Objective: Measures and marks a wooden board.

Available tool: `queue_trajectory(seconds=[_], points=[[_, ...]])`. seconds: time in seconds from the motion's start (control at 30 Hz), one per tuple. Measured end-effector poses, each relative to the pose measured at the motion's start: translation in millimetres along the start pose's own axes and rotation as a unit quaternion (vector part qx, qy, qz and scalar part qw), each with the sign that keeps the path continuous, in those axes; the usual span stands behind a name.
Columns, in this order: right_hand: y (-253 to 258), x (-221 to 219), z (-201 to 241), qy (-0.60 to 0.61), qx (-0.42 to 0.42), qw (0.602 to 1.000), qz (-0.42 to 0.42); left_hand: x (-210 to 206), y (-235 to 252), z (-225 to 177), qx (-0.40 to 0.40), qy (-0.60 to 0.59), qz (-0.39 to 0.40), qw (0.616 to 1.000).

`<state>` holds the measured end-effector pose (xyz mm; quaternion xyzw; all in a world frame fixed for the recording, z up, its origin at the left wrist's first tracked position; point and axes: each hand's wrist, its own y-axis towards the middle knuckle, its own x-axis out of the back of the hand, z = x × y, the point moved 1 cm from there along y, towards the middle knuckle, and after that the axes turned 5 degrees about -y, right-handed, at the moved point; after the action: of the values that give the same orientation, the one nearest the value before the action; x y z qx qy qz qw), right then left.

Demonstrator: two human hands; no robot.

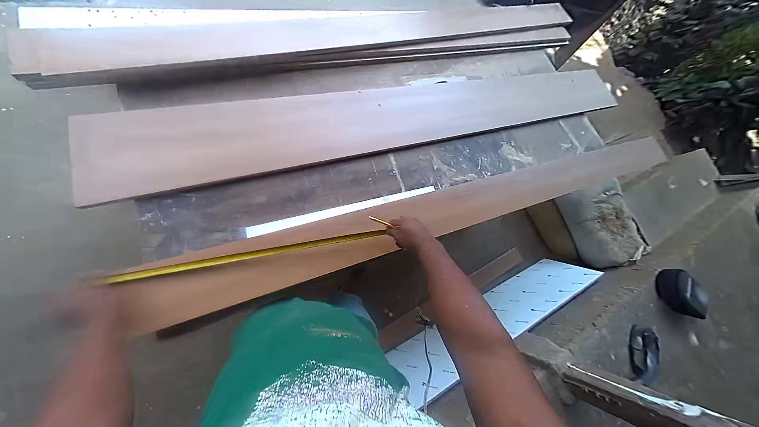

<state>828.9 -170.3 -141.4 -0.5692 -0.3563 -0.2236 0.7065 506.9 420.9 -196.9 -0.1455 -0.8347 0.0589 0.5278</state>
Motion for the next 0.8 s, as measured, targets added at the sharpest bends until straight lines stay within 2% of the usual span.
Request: queue_trajectory(seconds=[0.03,0.1,0.2,0.3,0.4,0.53,0.8], points=[[12,2,-7,-0.011,0.017,1.000,0.001,-5,-9,-9,-0.022,0.015,-0.022,0.999],[37,9,-27,-0.026,0.039,0.999,-0.004,-26,-41,-36,-0.127,0.014,-0.030,0.991],[68,24,-62,-0.035,0.044,0.998,-0.009,-77,-130,-96,-0.299,0.005,0.050,0.953],[82,26,-94,-0.021,0.038,0.999,-0.011,-148,-221,-155,-0.374,0.034,0.150,0.914],[93,29,-113,-0.033,0.047,0.998,-0.020,-200,-277,-207,-0.381,0.099,0.217,0.893],[97,37,-125,-0.039,0.050,0.997,-0.042,-230,-307,-250,-0.339,0.151,0.256,0.893],[93,49,-150,-0.045,0.012,0.998,-0.051,-243,-307,-255,-0.308,0.155,0.247,0.906]])
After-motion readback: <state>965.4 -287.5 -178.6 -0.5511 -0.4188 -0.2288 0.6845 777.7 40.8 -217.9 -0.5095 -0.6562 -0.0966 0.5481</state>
